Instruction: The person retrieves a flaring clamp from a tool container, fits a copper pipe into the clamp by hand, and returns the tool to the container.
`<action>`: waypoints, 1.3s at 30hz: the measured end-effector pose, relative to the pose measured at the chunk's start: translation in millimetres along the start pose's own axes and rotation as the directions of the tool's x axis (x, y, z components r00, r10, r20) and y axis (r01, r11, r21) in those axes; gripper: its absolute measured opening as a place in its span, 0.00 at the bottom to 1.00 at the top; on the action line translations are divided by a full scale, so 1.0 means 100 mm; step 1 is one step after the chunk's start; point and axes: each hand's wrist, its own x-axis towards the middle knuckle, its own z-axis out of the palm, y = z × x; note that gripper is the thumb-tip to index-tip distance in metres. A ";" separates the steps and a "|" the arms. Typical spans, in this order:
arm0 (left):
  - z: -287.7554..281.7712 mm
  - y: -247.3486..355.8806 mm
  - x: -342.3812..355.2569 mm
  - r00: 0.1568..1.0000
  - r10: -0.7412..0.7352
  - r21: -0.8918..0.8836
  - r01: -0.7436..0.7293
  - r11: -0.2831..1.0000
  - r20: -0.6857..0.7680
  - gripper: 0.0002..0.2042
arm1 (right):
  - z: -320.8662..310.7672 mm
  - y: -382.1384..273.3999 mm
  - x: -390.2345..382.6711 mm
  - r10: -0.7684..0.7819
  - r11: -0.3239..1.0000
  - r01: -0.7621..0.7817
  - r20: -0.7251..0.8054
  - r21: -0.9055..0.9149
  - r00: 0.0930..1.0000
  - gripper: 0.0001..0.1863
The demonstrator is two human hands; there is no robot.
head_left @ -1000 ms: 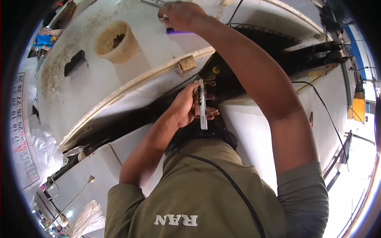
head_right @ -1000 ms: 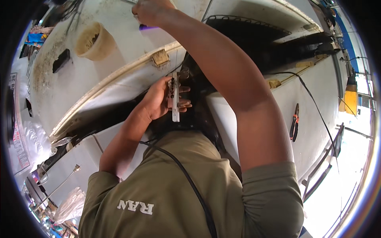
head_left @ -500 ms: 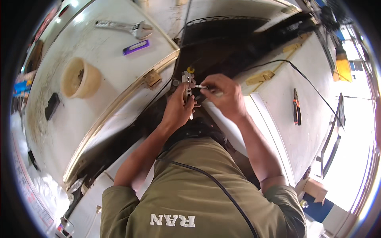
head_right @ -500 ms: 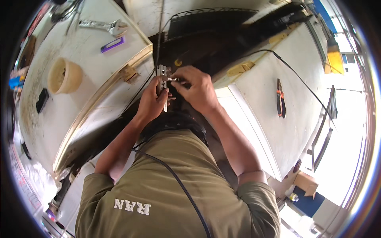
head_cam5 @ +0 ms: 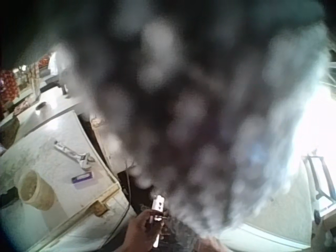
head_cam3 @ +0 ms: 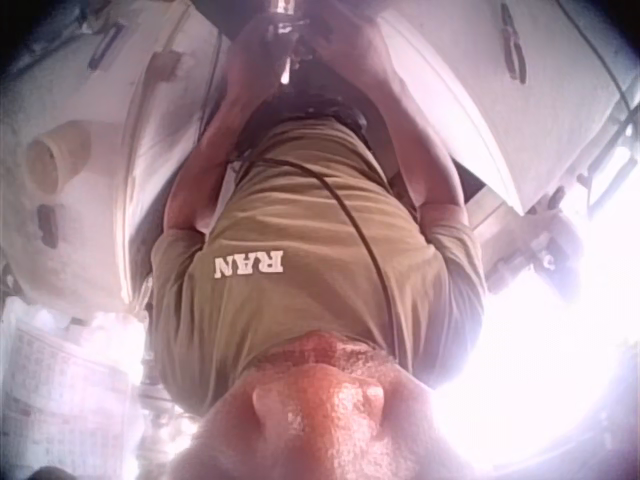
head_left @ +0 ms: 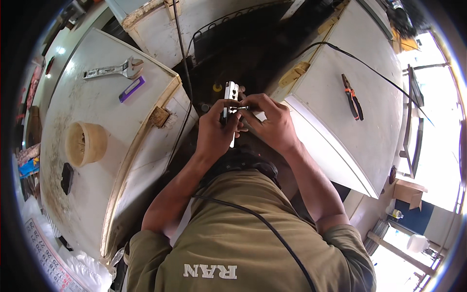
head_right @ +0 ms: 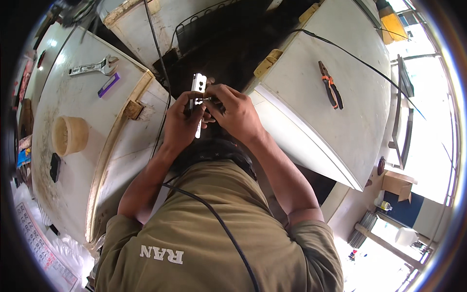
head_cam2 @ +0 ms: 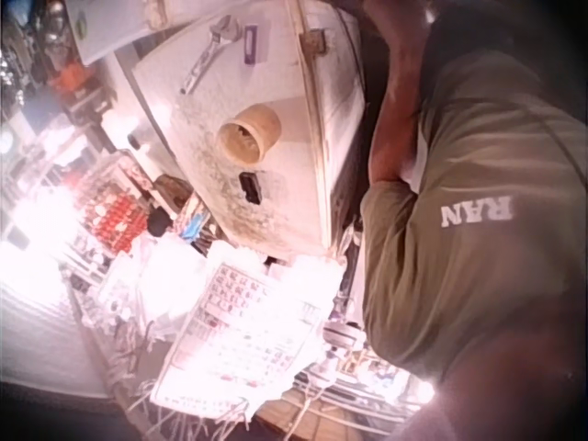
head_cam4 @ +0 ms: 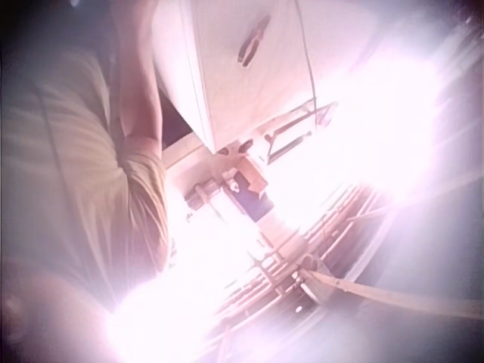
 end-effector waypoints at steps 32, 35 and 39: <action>-0.52 -0.13 -0.12 0.996 0.008 -0.014 -0.010 1.000 -0.085 0.10 | 0.45 -0.18 0.28 -0.040 0.995 0.055 0.173 -0.082 0.984 0.13; -0.57 -0.10 -0.12 0.989 -0.063 -0.032 0.059 0.998 -0.133 0.09 | 0.52 -0.22 0.30 -0.040 0.991 0.061 0.170 -0.120 0.985 0.14; -0.72 -0.21 -0.18 0.989 -0.064 -0.103 0.050 0.993 -0.135 0.06 | 0.70 -0.19 0.38 -0.044 0.985 0.086 0.269 -0.148 0.962 0.16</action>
